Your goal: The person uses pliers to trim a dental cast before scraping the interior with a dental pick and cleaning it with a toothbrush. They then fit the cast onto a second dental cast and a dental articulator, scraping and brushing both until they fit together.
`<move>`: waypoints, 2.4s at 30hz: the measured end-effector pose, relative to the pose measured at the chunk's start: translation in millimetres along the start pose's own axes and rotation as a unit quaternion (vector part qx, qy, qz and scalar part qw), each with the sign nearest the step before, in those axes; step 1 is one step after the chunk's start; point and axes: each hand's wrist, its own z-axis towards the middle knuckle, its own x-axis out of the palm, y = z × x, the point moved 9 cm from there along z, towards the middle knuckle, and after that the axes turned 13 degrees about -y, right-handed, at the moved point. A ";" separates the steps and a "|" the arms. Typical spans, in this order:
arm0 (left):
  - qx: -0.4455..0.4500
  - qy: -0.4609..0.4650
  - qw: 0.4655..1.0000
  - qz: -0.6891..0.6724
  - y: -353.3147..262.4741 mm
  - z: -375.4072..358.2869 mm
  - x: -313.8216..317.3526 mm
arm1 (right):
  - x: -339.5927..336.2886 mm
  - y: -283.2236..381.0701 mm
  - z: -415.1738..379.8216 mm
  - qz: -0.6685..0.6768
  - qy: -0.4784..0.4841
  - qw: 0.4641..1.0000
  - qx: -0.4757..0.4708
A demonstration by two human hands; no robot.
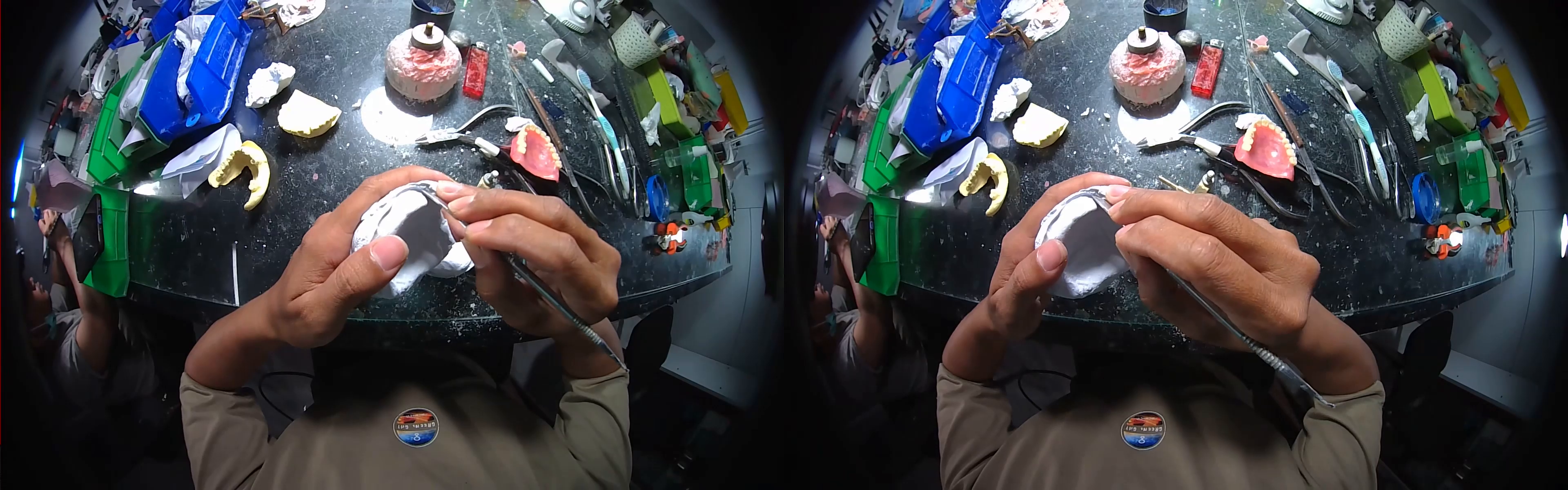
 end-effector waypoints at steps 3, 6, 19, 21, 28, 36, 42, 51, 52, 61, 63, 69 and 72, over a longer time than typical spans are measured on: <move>0.006 0.008 1.000 0.015 -0.4 -0.4 -1.3 | 0.4 0.8 -0.1 -0.002 0.002 1.000 -0.004; -0.001 0.007 1.000 0.016 1.6 -1.1 -2.8 | 2.5 0.3 -0.2 -0.006 0.012 1.000 0.004; -0.061 -0.016 0.997 0.042 7.0 -0.1 -4.0 | 3.3 3.3 3.1 -0.017 0.031 0.999 0.029; -0.061 -0.013 0.997 0.040 6.6 -0.6 -3.2 | 2.4 3.2 3.6 -0.010 0.030 0.999 0.036; -0.005 -0.004 0.998 0.058 4.7 0.3 -4.4 | 6.3 0.4 3.2 -0.014 0.050 0.998 0.037; -0.042 -0.020 0.997 0.062 7.4 -0.4 -4.5 | 3.8 1.4 5.4 0.002 0.042 0.998 0.050; -0.079 -0.030 0.995 0.058 10.7 0.2 -6.7 | 5.7 0.6 2.6 -0.015 0.050 0.998 0.028; -0.059 -0.070 0.995 -0.026 5.9 4.1 -19.3 | -171.6 -68.8 32.4 -0.272 -0.179 0.936 0.136; -0.062 -0.080 0.994 -0.033 6.0 4.1 -21.1 | -189.9 -95.9 21.4 -0.279 -0.187 0.921 0.197; 0.003 -0.083 0.996 0.021 1.6 7.5 -21.6 | -188.8 -136.7 -14.8 -0.556 0.011 0.814 0.171; 0.012 -0.093 0.995 0.028 0.2 8.2 -22.4 | -178.5 -112.8 -4.9 -0.415 -0.059 0.888 0.190; 0.066 -0.039 0.996 0.034 -7.0 5.0 -18.0 | -68.1 -30.9 -19.1 -0.068 0.111 0.936 0.326; 0.091 -0.038 0.994 0.036 -9.0 4.0 -16.9 | -35.8 -19.4 -25.7 -0.027 0.136 0.950 0.278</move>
